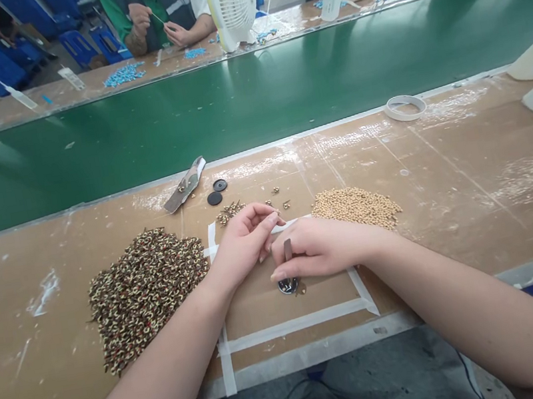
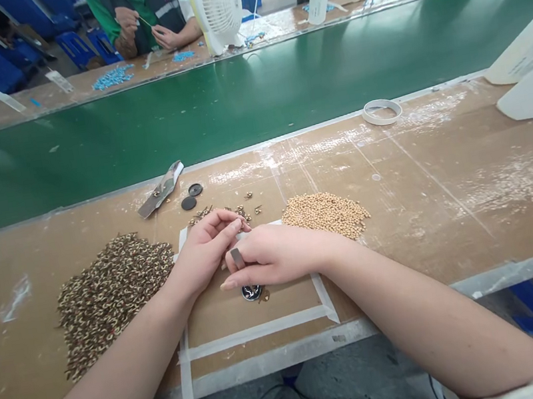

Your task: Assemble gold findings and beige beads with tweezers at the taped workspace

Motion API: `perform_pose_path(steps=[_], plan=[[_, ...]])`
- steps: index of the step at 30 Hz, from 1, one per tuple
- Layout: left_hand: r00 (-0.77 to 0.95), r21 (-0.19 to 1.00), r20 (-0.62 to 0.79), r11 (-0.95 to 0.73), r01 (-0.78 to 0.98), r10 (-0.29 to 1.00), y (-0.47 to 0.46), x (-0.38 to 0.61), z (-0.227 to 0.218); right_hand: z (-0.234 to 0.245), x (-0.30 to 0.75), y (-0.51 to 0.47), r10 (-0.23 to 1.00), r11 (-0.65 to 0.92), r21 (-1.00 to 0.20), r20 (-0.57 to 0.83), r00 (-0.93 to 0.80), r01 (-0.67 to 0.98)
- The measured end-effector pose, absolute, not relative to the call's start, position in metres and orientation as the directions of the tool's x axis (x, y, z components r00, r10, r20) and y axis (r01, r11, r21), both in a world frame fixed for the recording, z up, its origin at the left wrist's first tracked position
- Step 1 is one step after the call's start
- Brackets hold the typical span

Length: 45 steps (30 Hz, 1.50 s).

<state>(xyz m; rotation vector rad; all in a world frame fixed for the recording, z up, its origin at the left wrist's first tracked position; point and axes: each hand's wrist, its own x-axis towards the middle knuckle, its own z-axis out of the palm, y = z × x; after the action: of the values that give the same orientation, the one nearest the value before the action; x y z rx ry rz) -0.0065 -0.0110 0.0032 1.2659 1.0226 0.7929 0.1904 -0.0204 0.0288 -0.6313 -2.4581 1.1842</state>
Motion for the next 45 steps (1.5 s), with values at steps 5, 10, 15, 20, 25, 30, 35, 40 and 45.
perform_pose_path(steps=[5, 10, 15, 20, 25, 30, 35, 40, 45], plan=[[0.357, 0.983, -0.181, 0.172, 0.059, 0.916, -0.010, -0.005, 0.005, 0.027, 0.189, -0.021, 0.514, 0.552, -0.798, 0.095, -0.852, 0.244], [0.356, 0.982, -0.189, 0.184, 0.048, 0.915, -0.012, -0.004, 0.008, 0.026, 0.191, -0.020, 0.521, 0.559, -0.795, 0.114, -0.846, 0.237], [0.364, 0.982, -0.190, 0.183, 0.052, 0.912, -0.012, -0.004, 0.009, 0.027, 0.193, -0.019, 0.517, 0.565, -0.790, 0.116, -0.848, 0.237], [0.361, 0.981, -0.191, 0.180, 0.064, 0.913, -0.011, -0.004, 0.008, 0.025, 0.191, -0.020, 0.514, 0.563, -0.793, 0.115, -0.850, 0.233], [0.365, 0.981, -0.192, 0.181, 0.064, 0.911, -0.011, -0.005, 0.006, 0.024, 0.189, -0.020, 0.505, 0.549, -0.804, 0.103, -0.857, 0.227], [0.368, 0.981, -0.193, 0.187, 0.053, 0.910, -0.012, -0.005, 0.006, 0.023, 0.189, -0.020, 0.501, 0.543, -0.817, 0.131, -0.856, 0.193], [0.361, 0.987, -0.142, 0.158, -0.016, 0.922, -0.013, -0.005, 0.008, 0.026, 0.196, -0.017, 0.600, 0.513, -0.854, 0.282, -0.749, 0.089], [0.407, 0.986, -0.164, 0.145, 0.078, 0.899, -0.014, -0.008, 0.007, 0.028, 0.205, -0.010, 0.763, 0.552, -0.832, 0.533, -0.366, -0.062], [0.421, 0.969, -0.247, 0.210, 0.133, 0.873, -0.016, -0.010, 0.010, 0.025, 0.207, -0.007, 0.809, 0.580, -0.815, 0.576, -0.118, -0.004]])
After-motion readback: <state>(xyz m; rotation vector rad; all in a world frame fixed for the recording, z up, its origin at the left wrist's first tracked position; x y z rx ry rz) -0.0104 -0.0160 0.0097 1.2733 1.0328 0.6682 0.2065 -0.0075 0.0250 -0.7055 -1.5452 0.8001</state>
